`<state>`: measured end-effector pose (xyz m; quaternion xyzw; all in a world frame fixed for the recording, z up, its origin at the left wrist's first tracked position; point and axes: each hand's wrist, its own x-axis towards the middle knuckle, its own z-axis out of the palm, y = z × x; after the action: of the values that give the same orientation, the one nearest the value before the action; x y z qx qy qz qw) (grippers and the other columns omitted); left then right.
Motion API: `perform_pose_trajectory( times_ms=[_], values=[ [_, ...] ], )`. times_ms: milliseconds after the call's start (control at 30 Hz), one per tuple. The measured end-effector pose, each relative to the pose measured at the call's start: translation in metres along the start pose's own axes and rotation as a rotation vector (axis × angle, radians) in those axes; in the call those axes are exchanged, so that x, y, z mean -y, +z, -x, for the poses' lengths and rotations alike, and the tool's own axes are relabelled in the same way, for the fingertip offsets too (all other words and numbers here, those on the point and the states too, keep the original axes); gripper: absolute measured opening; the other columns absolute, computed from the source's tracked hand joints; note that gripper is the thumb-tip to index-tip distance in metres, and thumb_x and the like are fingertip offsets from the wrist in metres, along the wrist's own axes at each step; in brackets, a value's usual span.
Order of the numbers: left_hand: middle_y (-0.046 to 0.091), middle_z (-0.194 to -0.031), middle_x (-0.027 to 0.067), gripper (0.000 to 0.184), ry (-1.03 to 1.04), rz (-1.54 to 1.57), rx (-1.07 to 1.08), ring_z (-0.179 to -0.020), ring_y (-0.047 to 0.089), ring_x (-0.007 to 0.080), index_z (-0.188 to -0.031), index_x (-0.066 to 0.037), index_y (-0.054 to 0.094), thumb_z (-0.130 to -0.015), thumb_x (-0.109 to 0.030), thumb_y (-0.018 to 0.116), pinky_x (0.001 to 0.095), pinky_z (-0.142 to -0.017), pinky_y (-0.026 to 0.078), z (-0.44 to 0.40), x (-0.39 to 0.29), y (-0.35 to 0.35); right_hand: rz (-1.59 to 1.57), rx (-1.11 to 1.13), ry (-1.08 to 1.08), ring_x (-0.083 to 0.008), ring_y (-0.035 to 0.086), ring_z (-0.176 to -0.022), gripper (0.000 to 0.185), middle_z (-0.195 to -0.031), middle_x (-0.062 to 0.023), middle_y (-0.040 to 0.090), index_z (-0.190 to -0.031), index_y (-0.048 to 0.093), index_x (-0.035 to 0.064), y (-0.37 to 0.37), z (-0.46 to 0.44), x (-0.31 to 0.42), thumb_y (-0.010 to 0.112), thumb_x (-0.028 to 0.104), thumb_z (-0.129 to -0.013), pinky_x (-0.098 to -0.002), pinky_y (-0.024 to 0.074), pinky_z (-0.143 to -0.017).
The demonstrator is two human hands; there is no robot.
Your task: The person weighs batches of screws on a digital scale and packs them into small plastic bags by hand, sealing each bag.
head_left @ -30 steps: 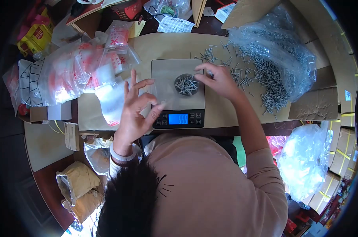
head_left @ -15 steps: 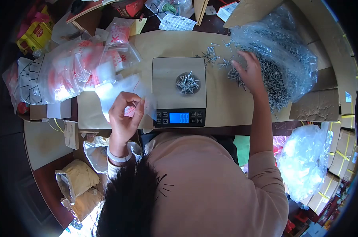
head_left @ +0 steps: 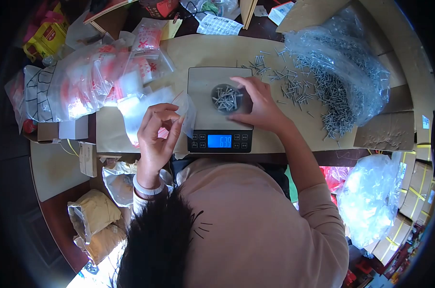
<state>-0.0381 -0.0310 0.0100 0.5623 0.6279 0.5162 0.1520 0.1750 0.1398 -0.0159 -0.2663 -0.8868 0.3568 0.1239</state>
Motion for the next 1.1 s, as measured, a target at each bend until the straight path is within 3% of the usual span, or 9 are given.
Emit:
perform_pose_trajectory(
  times_ms=[233, 333, 367, 467, 500, 633, 733, 867, 1100],
  values=[
    [0.059, -0.101, 0.0103, 0.012, -0.001, -0.021, 0.096, -0.064, 0.057, 0.0096, -0.089, 0.000, 0.060, -0.080, 0.006, 0.065, 0.0225, -0.055, 0.047, -0.004, -0.003, 0.011, 0.186, -0.189, -0.187, -0.0328, 0.045, -0.121, 0.087, -0.133, -0.0148, 0.047, -0.135, 0.038, 0.0121, 0.037, -0.006, -0.017, 0.080, 0.042, -0.065, -0.0486, 0.0170, -0.109],
    [0.060, -0.101, 0.0105, 0.011, -0.010, -0.048, 0.127, -0.066, 0.056, 0.0075, -0.087, 0.001, 0.060, -0.080, 0.007, 0.065, 0.0210, -0.057, 0.045, -0.004, -0.005, 0.010, 0.095, -0.094, -0.074, -0.0305, 0.049, -0.117, 0.078, -0.129, -0.0114, 0.051, -0.130, 0.041, 0.0102, 0.022, -0.009, -0.015, 0.081, 0.034, -0.067, -0.0460, 0.0260, -0.106],
    [0.060, -0.101, 0.0107, 0.012, -0.027, -0.043, 0.143, -0.067, 0.057, 0.0091, -0.087, 0.001, 0.061, -0.078, 0.008, 0.066, 0.0219, -0.057, 0.047, -0.005, -0.006, 0.009, -0.168, -0.162, -0.028, -0.0247, 0.053, -0.113, 0.068, -0.122, -0.0097, 0.053, -0.122, 0.046, 0.0080, 0.015, -0.009, -0.009, 0.083, 0.023, -0.067, -0.0386, 0.0373, -0.100],
    [0.060, -0.100, 0.0114, 0.014, -0.037, -0.045, 0.247, -0.067, 0.057, 0.0113, -0.088, 0.001, 0.062, -0.077, 0.008, 0.066, 0.0233, -0.058, 0.048, -0.007, -0.007, 0.016, -0.687, -0.109, -0.083, -0.0197, 0.052, -0.111, 0.059, -0.116, -0.0081, 0.053, -0.116, 0.050, 0.0049, -0.005, -0.014, 0.003, 0.082, 0.014, -0.068, -0.0309, 0.0423, -0.094],
    [0.058, -0.098, 0.0111, 0.014, -0.014, -0.038, 0.267, -0.071, 0.059, 0.0143, -0.088, 0.000, 0.063, -0.077, 0.007, 0.067, 0.0242, -0.059, 0.049, -0.008, -0.005, 0.021, -0.650, -0.061, -0.133, -0.0173, 0.051, -0.110, 0.051, -0.111, -0.0067, 0.052, -0.111, 0.052, 0.0032, -0.016, -0.015, 0.014, 0.077, 0.006, -0.067, -0.0303, 0.0403, -0.097],
    [0.053, -0.087, 0.0095, 0.015, 0.181, -0.111, 0.205, -0.069, 0.062, 0.0220, -0.088, -0.004, 0.064, -0.075, 0.001, 0.070, 0.0343, -0.055, 0.050, -0.015, -0.013, 0.044, -0.318, -0.007, -0.395, -0.0252, 0.057, -0.093, 0.049, -0.100, -0.0083, 0.051, -0.105, 0.053, 0.0060, -0.026, -0.023, 0.035, 0.067, 0.001, -0.058, -0.0335, 0.0457, -0.083],
    [0.052, -0.090, 0.0095, 0.015, 0.225, -0.122, 0.185, -0.069, 0.061, 0.0225, -0.088, -0.005, 0.064, -0.075, 0.000, 0.070, 0.0348, -0.056, 0.050, -0.015, -0.014, 0.054, -0.042, 0.002, -0.245, -0.0298, 0.056, -0.091, 0.046, -0.100, -0.0084, 0.050, -0.099, 0.055, 0.0082, -0.029, -0.021, 0.062, 0.066, -0.002, -0.056, -0.0368, 0.0463, -0.078],
    [0.050, -0.094, 0.0100, 0.018, 0.188, -0.120, 0.171, -0.075, 0.060, 0.0224, -0.089, -0.002, 0.064, -0.074, 0.007, 0.068, 0.0328, -0.064, 0.048, -0.013, -0.015, 0.059, 0.206, -0.134, -0.350, -0.0306, 0.056, -0.093, 0.045, -0.102, -0.0086, 0.051, -0.099, 0.056, 0.0105, -0.025, -0.018, 0.077, 0.065, -0.004, -0.057, -0.0391, 0.0470, -0.077],
    [0.052, -0.094, 0.0106, 0.015, 0.182, -0.152, 0.102, -0.069, 0.059, 0.0237, -0.087, -0.005, 0.064, -0.075, 0.002, 0.069, 0.0355, -0.059, 0.049, -0.017, -0.011, 0.051, -0.072, -0.181, -0.321, -0.0312, 0.056, -0.101, 0.051, -0.108, -0.0112, 0.055, -0.108, 0.053, 0.0088, -0.048, -0.016, 0.054, 0.074, 0.005, -0.061, -0.0358, 0.0459, -0.083]
  ],
)
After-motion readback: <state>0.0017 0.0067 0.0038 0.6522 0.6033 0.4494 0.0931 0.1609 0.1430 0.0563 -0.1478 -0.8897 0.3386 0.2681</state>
